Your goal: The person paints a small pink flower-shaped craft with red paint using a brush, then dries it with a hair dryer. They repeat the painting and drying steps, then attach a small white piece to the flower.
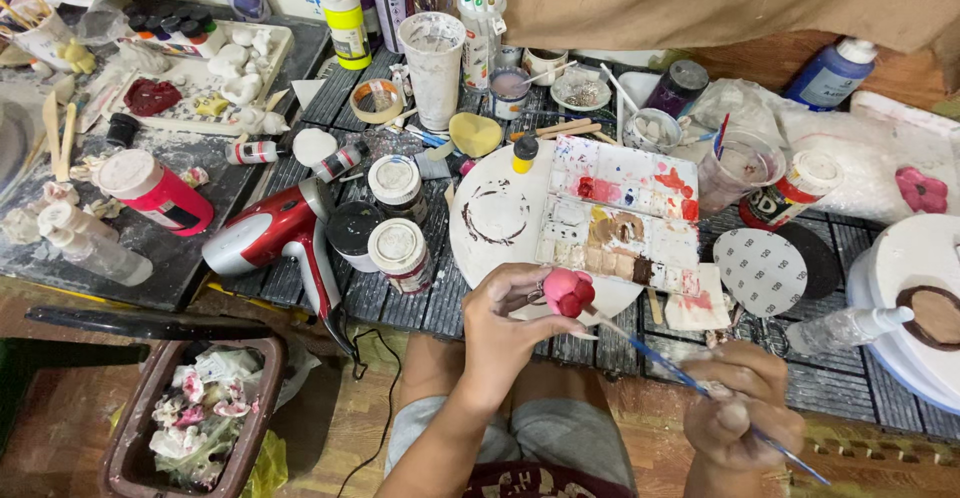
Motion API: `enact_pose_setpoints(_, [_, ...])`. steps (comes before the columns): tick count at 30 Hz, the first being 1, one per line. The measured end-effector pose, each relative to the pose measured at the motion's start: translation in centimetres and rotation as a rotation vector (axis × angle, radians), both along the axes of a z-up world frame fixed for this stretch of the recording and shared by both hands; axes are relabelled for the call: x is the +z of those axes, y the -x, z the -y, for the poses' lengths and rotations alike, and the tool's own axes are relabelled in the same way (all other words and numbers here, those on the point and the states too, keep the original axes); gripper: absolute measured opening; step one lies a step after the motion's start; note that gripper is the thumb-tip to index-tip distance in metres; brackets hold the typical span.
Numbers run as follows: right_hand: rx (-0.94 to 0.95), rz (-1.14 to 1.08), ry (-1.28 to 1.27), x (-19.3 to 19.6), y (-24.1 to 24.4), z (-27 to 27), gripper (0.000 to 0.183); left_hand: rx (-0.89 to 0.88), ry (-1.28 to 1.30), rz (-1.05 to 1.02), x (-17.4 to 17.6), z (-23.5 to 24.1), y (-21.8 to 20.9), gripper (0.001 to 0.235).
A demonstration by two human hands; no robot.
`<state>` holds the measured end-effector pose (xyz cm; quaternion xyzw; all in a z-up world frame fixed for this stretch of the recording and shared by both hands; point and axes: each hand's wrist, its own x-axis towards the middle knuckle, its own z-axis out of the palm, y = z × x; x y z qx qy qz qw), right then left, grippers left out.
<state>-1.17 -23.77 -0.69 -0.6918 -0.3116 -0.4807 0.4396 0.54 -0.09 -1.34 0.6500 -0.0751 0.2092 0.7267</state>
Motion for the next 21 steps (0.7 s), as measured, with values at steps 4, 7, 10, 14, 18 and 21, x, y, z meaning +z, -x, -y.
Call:
enact_pose_setpoints(4, [-0.003, 0.001, 0.087, 0.0, -0.1, 0.1, 0.025, 0.03, -0.035, 0.066, 0.8, 0.0, 0.3, 0.054])
enact_pose_setpoints(7, [0.037, 0.012, -0.042, -0.1, 0.0, 0.1, 0.026, 0.043, -0.045, 0.067, 1.0, -0.2, 0.2, 0.055])
enact_pose_setpoints(10, [0.007, -0.1, 0.116, -0.8, 0.4, 0.6, 0.021, 0.112, -0.138, 0.113, 0.4, -0.3, 0.0, 0.057])
enact_pose_setpoints(14, [0.11, -0.072, -0.314, -2.2, -0.8, 1.5, 0.019, 0.007, 0.075, -0.009, -1.0, -1.1, -0.5, 0.054])
enact_pose_setpoints(18, [-0.027, -0.173, -0.629, -3.5, -1.5, 2.5, 0.019, -0.076, 0.436, -0.143, -2.8, -2.5, -0.9, 0.057])
enact_pose_setpoints(21, [-0.105, -0.381, -0.607, -4.2, -1.5, 1.6, 0.012, 0.053, 0.289, 0.054, -3.1, -3.9, -0.4, 0.056])
